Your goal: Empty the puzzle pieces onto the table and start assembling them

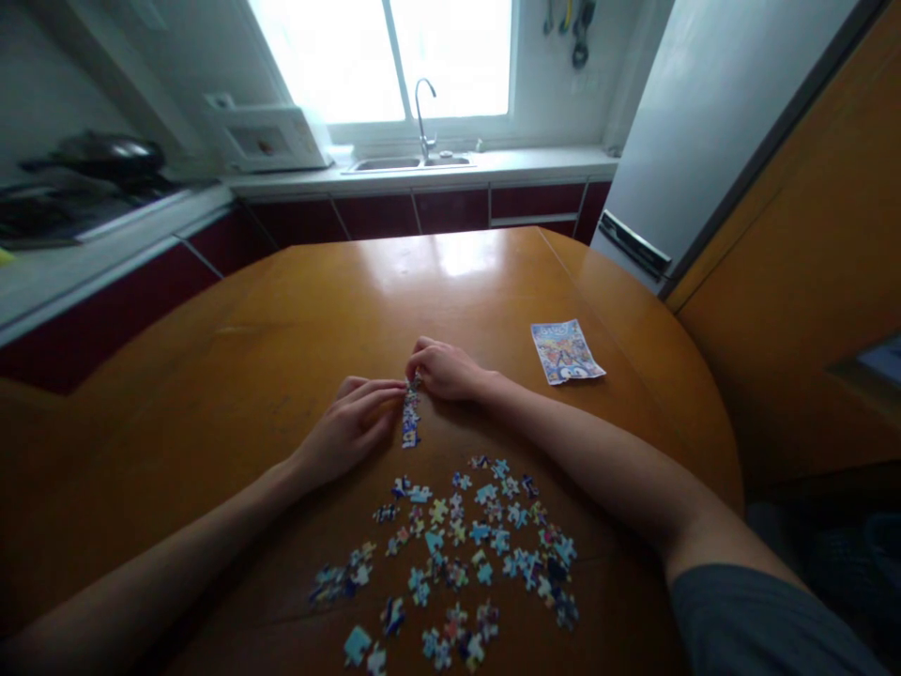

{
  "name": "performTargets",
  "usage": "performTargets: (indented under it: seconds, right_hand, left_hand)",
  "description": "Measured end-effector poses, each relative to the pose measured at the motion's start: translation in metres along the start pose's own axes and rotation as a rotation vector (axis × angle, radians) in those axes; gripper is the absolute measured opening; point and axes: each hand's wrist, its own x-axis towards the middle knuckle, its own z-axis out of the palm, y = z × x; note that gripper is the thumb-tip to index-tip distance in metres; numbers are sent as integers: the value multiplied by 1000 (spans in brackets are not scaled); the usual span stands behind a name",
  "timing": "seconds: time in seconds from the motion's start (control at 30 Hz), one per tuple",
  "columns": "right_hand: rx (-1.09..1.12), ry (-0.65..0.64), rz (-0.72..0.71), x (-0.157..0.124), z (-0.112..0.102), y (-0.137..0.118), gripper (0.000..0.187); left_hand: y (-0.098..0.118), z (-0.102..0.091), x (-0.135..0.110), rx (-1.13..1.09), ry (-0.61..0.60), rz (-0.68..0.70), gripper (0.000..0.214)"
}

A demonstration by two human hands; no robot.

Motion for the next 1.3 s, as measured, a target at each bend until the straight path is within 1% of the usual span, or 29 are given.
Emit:
performTargets:
  seconds: [0.07,0.1,0.23,0.27,0.33,0.5,0.83,1.3]
  right_hand:
    - [82,34,8,2,1,2,29]
    - [140,73,18,3,2,4,29]
    - [358,342,95,9,-1,13,26]
    - [390,392,125,10,-2,15,25]
    - [426,437,179,12,-3,16,22]
    - [459,433,236,12,-4,14,20]
    - [538,423,264,13,-3,20,20]
    - [745,454,321,13,1,20,19]
  left_hand:
    - [-1,0,-1,5,29,-9,28]
    - [-2,0,-1,10,41,-11,28]
    - [-2,-1,-1,26,75,-15,26]
    - [-2,-2,-1,29,78,-21,25]
    - [-2,-2,0,31,87,-33,25]
    - [-3,-1,0,19,93,-45,26]
    - [-4,-1,1,11,95,-53,25]
    - [-6,-2,2,-12,102,-83,25]
